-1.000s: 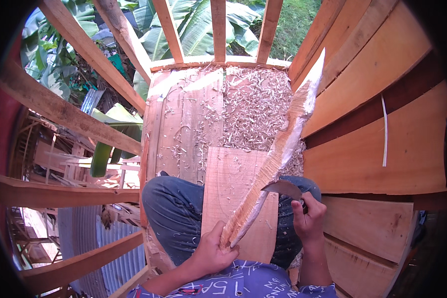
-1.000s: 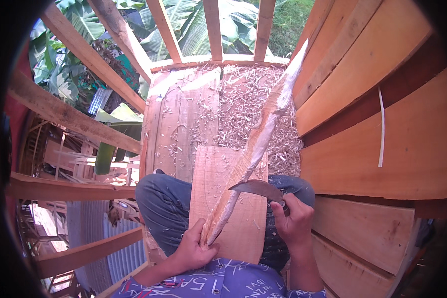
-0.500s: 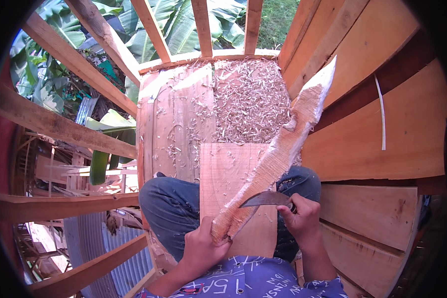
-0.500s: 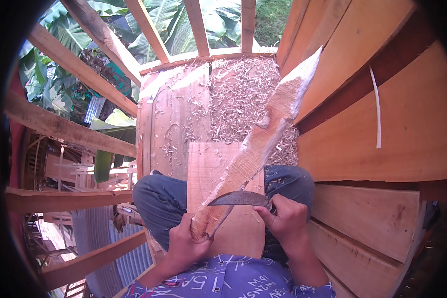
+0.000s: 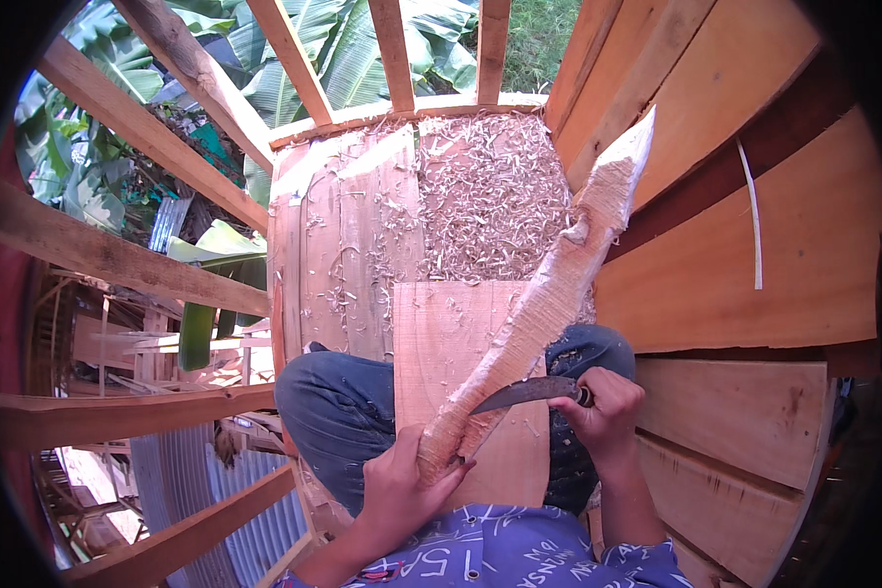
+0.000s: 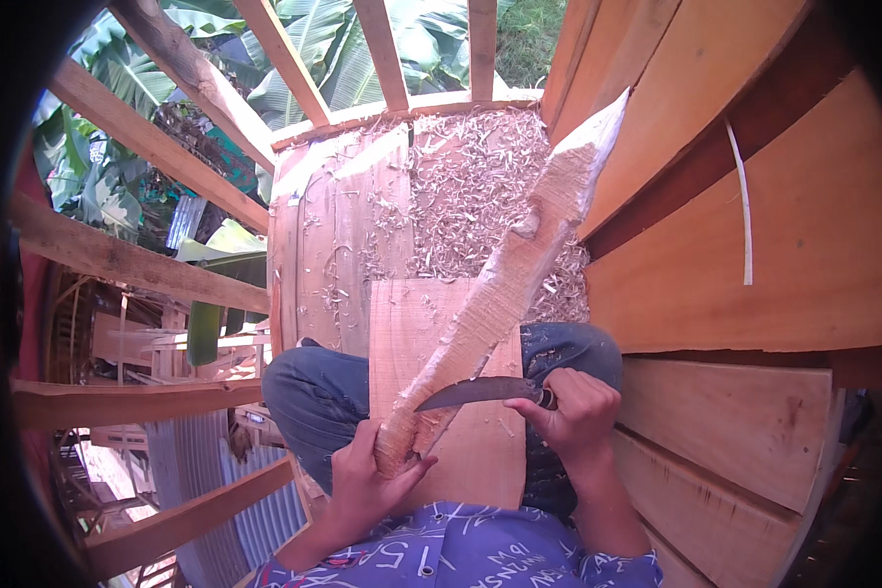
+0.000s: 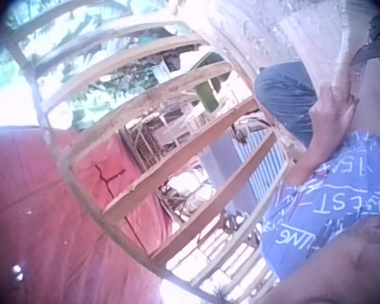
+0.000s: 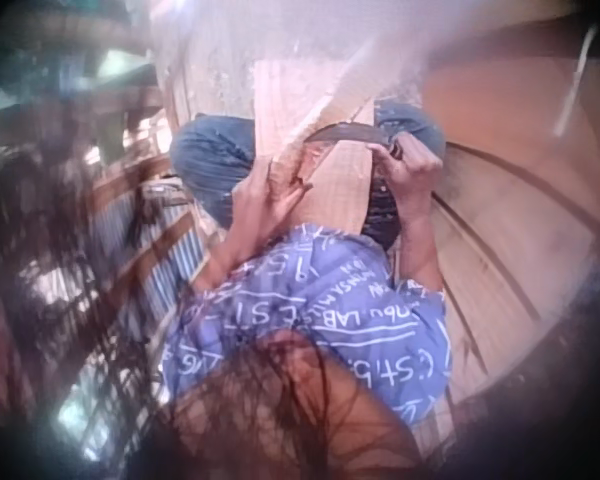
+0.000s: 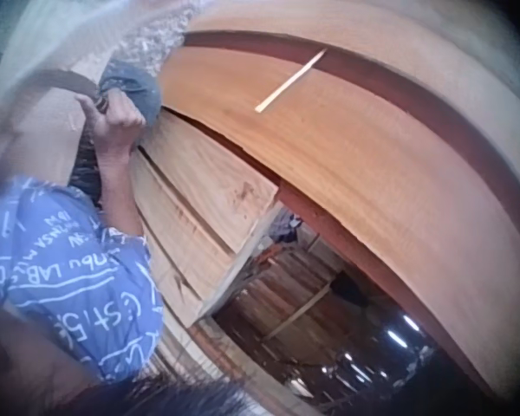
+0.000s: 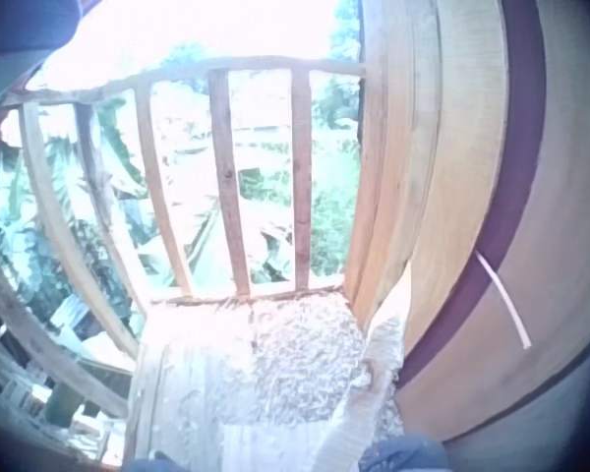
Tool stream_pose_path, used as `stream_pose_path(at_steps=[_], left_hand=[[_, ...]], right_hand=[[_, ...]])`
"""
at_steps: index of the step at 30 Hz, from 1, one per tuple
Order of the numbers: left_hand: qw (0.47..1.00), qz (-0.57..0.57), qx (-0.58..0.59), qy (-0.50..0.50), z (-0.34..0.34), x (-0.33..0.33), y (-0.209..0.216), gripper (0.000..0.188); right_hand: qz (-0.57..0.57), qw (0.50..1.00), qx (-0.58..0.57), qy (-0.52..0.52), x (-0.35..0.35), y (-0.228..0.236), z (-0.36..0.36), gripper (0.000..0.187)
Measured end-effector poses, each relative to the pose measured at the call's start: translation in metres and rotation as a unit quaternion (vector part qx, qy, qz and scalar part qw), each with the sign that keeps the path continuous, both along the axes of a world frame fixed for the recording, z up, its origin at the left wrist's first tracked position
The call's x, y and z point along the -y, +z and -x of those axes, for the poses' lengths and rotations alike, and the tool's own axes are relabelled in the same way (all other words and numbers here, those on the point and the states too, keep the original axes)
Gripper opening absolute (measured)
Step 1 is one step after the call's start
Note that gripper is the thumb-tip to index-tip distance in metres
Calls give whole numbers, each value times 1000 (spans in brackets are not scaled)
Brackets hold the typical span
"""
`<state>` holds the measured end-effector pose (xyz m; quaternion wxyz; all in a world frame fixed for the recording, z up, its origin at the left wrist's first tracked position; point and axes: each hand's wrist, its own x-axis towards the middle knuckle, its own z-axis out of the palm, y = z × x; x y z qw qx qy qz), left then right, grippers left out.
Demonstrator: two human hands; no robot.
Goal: The person sits cross-legged on a wooden platform and uses a curved knife to shave and shape a long, thin piece of wood. They hold the wood against their legs and repeatedly scrape the blade along its length to remove bark and smooth the surface, creating a pile of wood shavings.
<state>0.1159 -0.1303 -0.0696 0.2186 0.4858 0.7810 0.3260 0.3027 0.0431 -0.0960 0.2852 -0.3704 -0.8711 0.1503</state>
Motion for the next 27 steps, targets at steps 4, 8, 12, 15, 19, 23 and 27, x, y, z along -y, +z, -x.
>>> stream_pose_path(at_steps=[4,8,12,15,19,23,27], left_hand=[[1000,1,-13,-14,0,-12,-1,54],[998,23,-13,-55,-5,-15,3,56],[988,44,35,-144,-7,-18,0,57],[926,63,325,-182,5,-19,4,53],[643,152,731,-173,10,-22,-10,53],[513,210,815,-168,1,-22,-10,41],[783,165,570,-185,-9,-20,-7,32]], right_hand=[[119,990,-69,17,11,-8,4,50],[393,877,-272,55,43,-11,23,35],[590,740,-322,5,55,-20,29,24],[661,662,-351,44,48,-15,21,24],[682,648,-335,60,41,-15,16,29],[552,723,-413,41,44,-19,31,31],[522,828,-197,57,21,-14,3,30]])
